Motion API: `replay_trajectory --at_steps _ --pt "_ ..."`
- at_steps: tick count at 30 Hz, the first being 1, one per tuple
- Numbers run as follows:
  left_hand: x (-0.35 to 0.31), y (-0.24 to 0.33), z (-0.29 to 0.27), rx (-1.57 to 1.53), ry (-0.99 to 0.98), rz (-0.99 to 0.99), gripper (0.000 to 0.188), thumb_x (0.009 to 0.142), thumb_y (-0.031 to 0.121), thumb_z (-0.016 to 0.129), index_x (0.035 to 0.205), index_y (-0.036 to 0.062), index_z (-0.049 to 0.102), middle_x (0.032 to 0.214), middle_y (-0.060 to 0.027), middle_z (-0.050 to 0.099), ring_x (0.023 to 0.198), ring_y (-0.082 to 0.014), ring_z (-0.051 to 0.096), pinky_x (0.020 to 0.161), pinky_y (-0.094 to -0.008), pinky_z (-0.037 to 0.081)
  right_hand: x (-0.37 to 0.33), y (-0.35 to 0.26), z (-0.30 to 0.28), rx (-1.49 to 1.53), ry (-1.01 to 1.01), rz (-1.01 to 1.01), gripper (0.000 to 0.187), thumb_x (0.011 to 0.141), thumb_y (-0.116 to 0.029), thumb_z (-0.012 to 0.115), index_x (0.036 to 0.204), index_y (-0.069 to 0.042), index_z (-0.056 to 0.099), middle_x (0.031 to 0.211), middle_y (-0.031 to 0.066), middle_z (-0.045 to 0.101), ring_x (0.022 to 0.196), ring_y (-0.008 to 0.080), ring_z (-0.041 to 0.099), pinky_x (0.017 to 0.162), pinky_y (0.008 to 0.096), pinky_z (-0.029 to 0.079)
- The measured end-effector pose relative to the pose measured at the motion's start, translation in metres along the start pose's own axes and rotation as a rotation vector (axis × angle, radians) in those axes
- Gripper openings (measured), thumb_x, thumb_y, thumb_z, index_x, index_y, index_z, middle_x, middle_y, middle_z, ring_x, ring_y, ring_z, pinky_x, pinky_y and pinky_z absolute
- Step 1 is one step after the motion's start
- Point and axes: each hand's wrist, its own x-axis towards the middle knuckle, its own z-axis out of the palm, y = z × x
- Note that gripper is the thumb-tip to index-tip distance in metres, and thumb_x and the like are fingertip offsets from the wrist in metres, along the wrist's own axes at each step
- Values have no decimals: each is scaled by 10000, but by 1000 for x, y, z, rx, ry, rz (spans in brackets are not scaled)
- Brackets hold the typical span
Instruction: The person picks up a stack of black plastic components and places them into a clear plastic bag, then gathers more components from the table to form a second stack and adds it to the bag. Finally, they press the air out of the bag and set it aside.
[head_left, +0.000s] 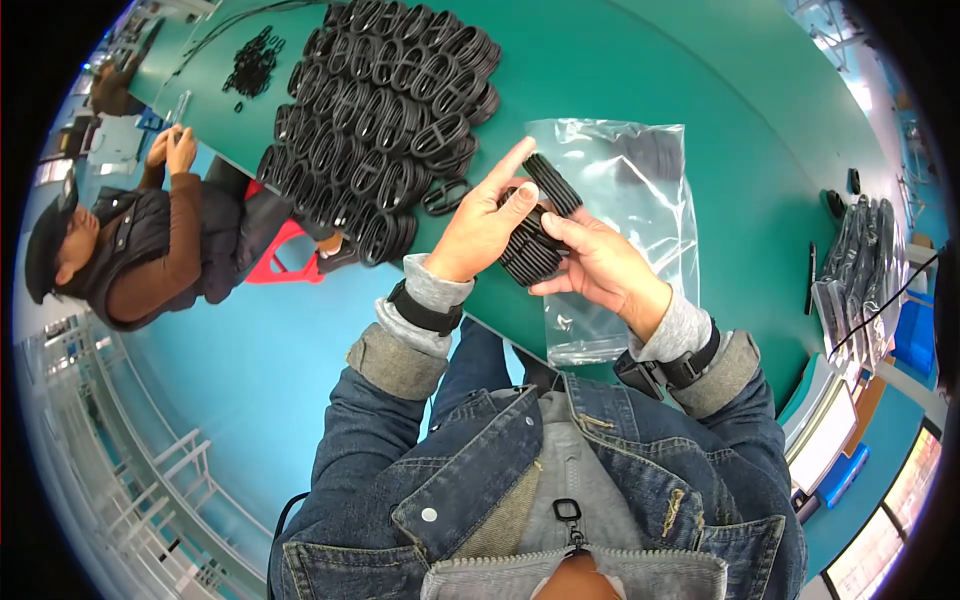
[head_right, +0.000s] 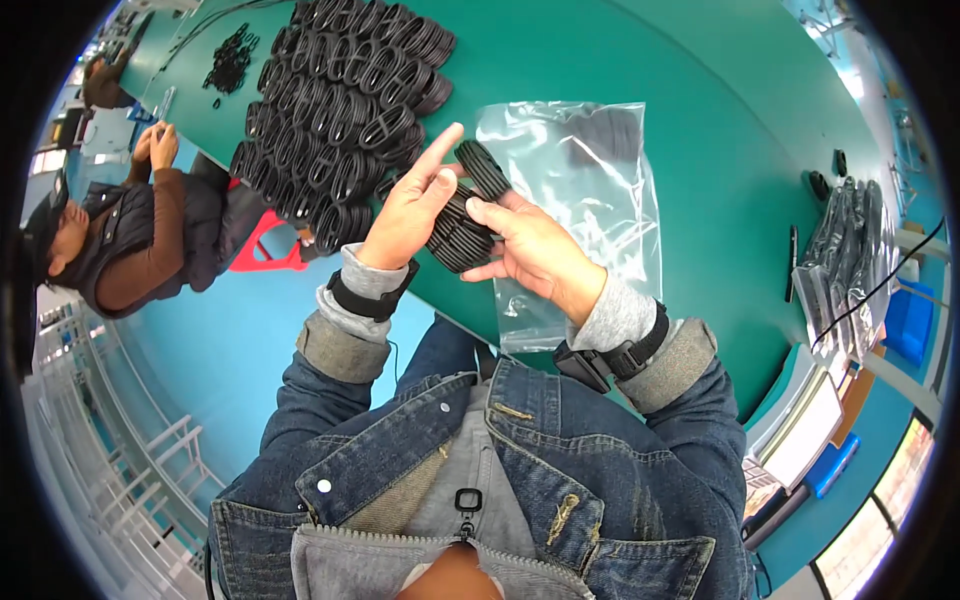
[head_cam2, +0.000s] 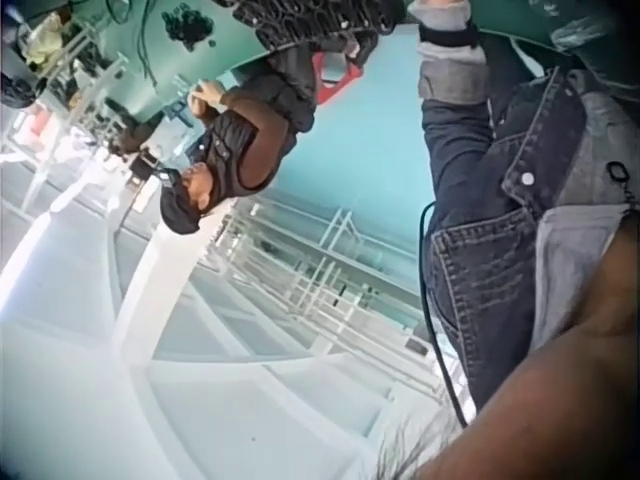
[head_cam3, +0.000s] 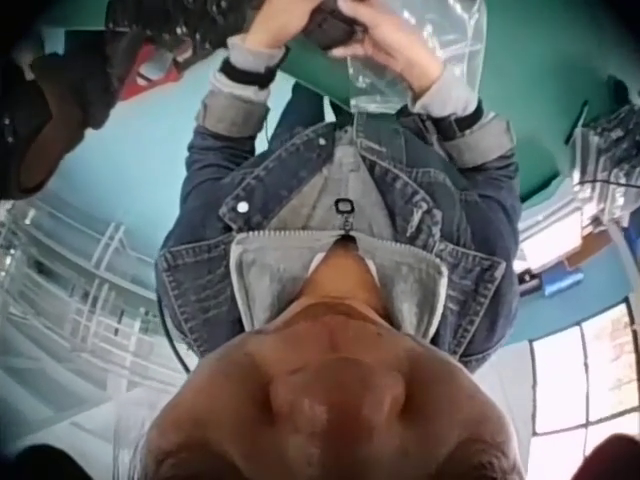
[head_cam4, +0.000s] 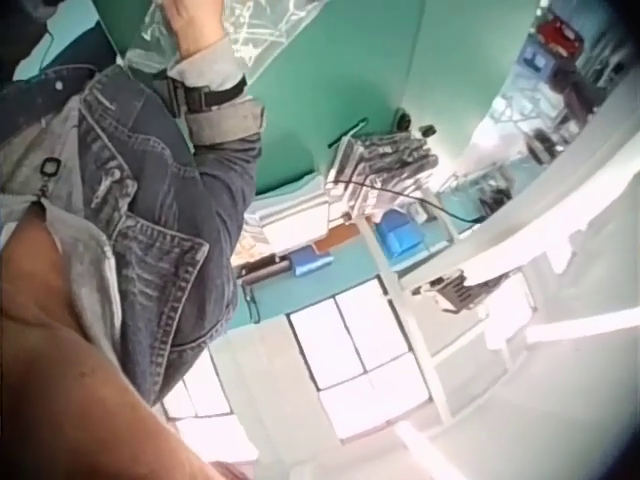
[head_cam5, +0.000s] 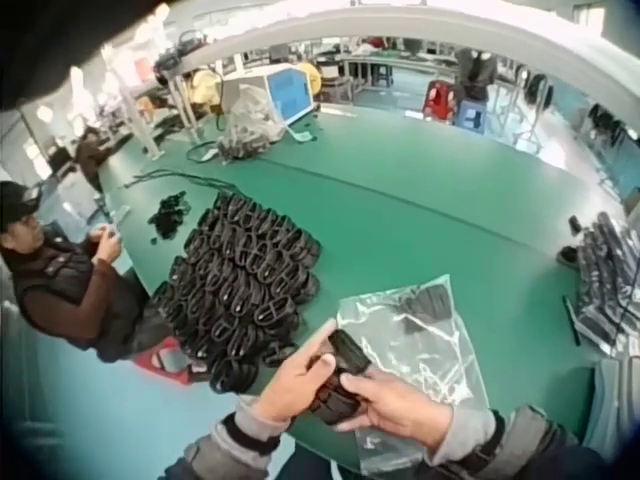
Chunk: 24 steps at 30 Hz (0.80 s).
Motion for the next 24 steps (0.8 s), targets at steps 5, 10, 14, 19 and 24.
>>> replay_trajectory --at_steps 5,10,14,19,24 --pt "-32 -30 -9 -30 52 11 292 917 187 522 1164 31 510 1045 -38 560 934 -98 506 831 -234 418 7 35 6 -86 15 71 434 878 -304 566 1213 -74 415 1047 93 555 855 230 622 617 401 579" --pt "-50 -70 -11 -12 195 74 205 899 102 536 1085 15 548 925 -2 581 835 -80 517 745 -226 439 16 61 9 -200 67 116 501 869 -432 536 1209 -83 420 1055 92 556 862 226 617 591 401 572" --pt "-66 -80 -9 37 255 87 187 904 70 514 1076 9 555 950 -10 592 855 -80 525 773 -222 436 20 77 17 -178 244 195 549 860 -523 480 1191 -86 441 1031 88 574 865 221 614 608 421 570" --pt "-76 -95 -30 -119 325 68 182 910 74 507 1063 -1 574 972 -21 604 860 -71 531 776 -213 436 35 85 26 -217 255 228 549 865 -542 444 1144 -71 491 987 89 596 826 196 601 564 359 544" --pt "-79 -99 -41 -184 299 8 245 918 95 499 1138 -6 534 977 -44 608 855 -84 548 761 -224 453 54 101 14 -355 447 46 407 869 -387 463 1070 -43 541 825 67 564 605 152 517 482 250 407"
